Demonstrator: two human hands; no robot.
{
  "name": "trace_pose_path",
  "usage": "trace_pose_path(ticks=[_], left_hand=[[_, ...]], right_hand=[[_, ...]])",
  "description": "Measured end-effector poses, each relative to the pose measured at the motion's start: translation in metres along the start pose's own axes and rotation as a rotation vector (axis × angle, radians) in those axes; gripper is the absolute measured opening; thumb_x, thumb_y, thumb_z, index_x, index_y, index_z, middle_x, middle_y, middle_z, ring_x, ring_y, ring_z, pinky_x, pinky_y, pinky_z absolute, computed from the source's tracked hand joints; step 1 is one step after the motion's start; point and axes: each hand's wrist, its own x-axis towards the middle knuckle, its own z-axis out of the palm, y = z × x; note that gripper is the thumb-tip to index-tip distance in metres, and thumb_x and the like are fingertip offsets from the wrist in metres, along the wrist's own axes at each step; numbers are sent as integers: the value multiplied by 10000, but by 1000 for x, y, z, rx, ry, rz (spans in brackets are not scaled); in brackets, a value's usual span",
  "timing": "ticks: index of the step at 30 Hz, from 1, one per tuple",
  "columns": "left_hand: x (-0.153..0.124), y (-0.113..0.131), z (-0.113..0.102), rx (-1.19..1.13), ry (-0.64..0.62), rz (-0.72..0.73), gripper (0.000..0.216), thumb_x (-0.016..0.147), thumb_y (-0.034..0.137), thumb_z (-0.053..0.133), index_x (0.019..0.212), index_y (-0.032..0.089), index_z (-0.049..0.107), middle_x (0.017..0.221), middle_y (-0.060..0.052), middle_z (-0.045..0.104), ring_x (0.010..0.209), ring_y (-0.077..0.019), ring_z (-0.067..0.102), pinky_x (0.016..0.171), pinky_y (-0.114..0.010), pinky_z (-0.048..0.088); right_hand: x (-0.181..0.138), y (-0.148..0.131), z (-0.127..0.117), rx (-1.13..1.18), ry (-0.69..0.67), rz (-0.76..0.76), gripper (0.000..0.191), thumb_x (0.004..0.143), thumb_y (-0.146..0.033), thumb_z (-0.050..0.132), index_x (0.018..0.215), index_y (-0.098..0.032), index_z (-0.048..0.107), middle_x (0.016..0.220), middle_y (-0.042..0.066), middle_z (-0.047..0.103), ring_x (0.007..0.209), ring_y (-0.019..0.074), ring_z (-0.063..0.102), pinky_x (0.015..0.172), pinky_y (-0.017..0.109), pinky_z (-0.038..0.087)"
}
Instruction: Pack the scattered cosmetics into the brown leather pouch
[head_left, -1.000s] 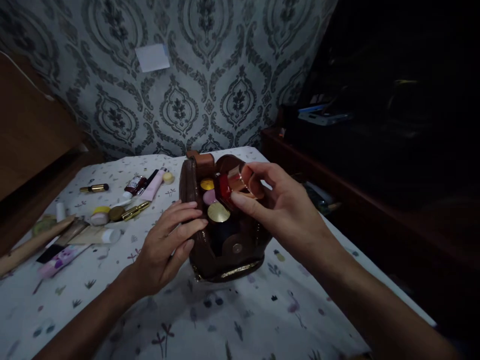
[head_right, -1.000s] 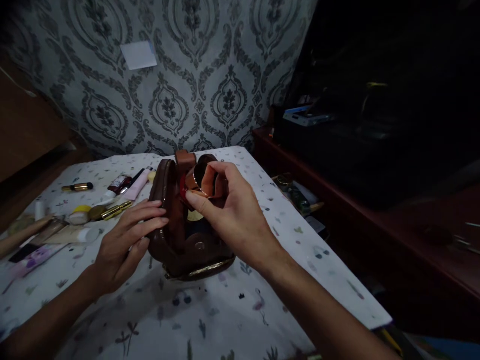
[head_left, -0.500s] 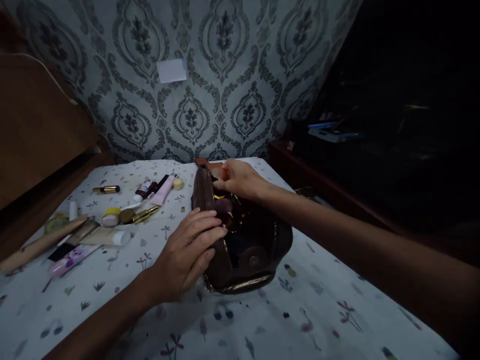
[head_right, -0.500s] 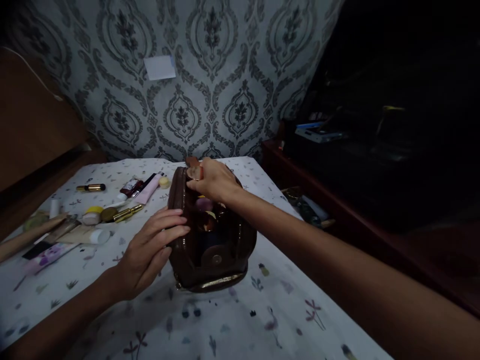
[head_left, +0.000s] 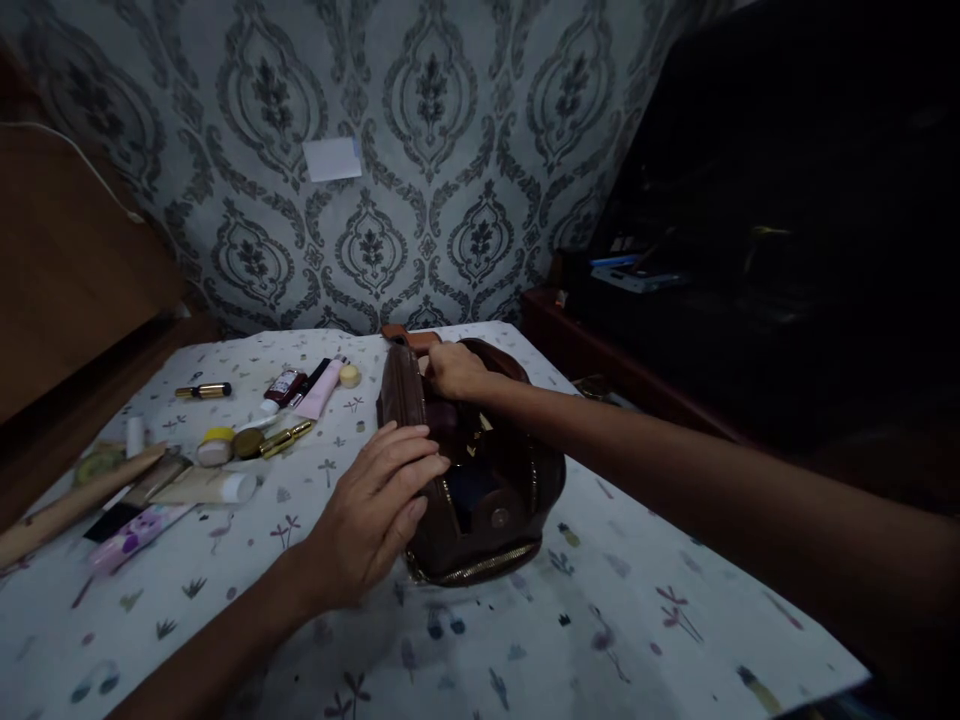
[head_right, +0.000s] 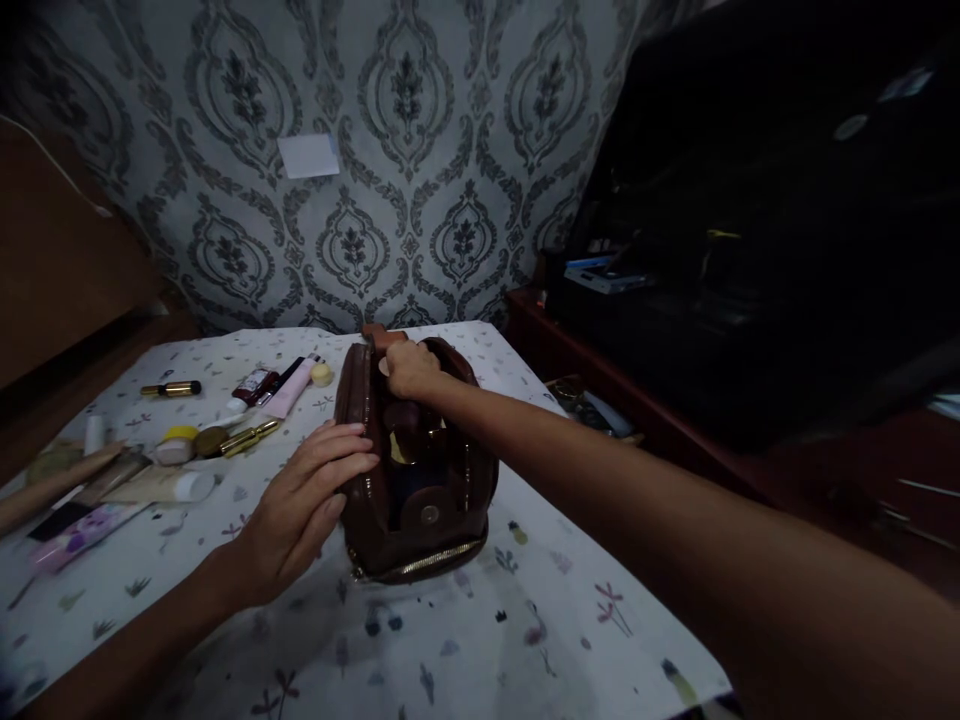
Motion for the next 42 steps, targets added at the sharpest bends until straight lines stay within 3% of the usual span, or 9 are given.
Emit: trace_pose_path(ticks=[5,10,17,28,33,37,39,42], left_hand=[[-1,0,1,9,10,-2,373,1014,165,391,1363,184,520,1312,-131,616,1365,-247,491,1216,-490,335],[-1,0,0,19,-3,3,380,1003,147,394,1361,185,516,1316,-130,612,1359,-249,493,1206,-496,347],[-2,0,-1,17,-19,4,379,992,116,403,1355,178,496,1316,-132,598,1367,-239,472,1214,-490,330],[-2,-1,2,23,-10,1,381,1005,127,396,1372,184,478,1358,-127,578,1395,-233,447,1222,-477,321],[1,0,-1,58,-16,30,364,1009,137,397,1361,186,477,1336,-126,595,1371,-228,473,1209,-476,352],[4,-1,-4,93,-20,61,343,1018,160,394,1347,173,488,1324,-135,603,1345,-229,501,1188,-469,391],[5,-2,-6,97,-26,68,344,1024,175,385,1351,173,492,1333,-140,599,1333,-232,514,1181,-473,401],[4,-3,-7,72,-36,75,352,1027,184,388,1363,168,492,1344,-143,598,1328,-231,520,1189,-479,388]], right_hand=[[-2,-1,2,-65,12,-15,454,896,-167,604,1332,-47,560,1277,234,655,1241,300,590,945,327,457],[-3,2,1,-93,-3,-25,480,852,-178,667,1309,-68,571,1312,224,638,1249,313,577,937,339,462],[-4,-3,3,-103,7,0,421,908,-129,556,1323,-55,568,1303,226,646,1281,309,561,960,345,458],[-6,3,5,-122,31,-36,487,847,-125,646,1321,-37,573,1295,239,650,1260,297,581,948,308,450],[-6,3,-4,-96,59,-95,324,905,-212,602,1178,-52,667,1224,223,693,1124,279,657,857,275,459],[-34,6,-16,-56,94,-209,283,1001,-266,461,1043,-120,700,1089,149,743,984,210,681,786,237,432],[-66,12,-17,-23,81,-342,225,990,-239,493,972,-136,692,979,121,749,892,188,683,728,231,416],[-125,29,-8,57,-48,-491,262,1006,-274,480,851,-175,667,804,60,722,692,158,657,616,239,410]])
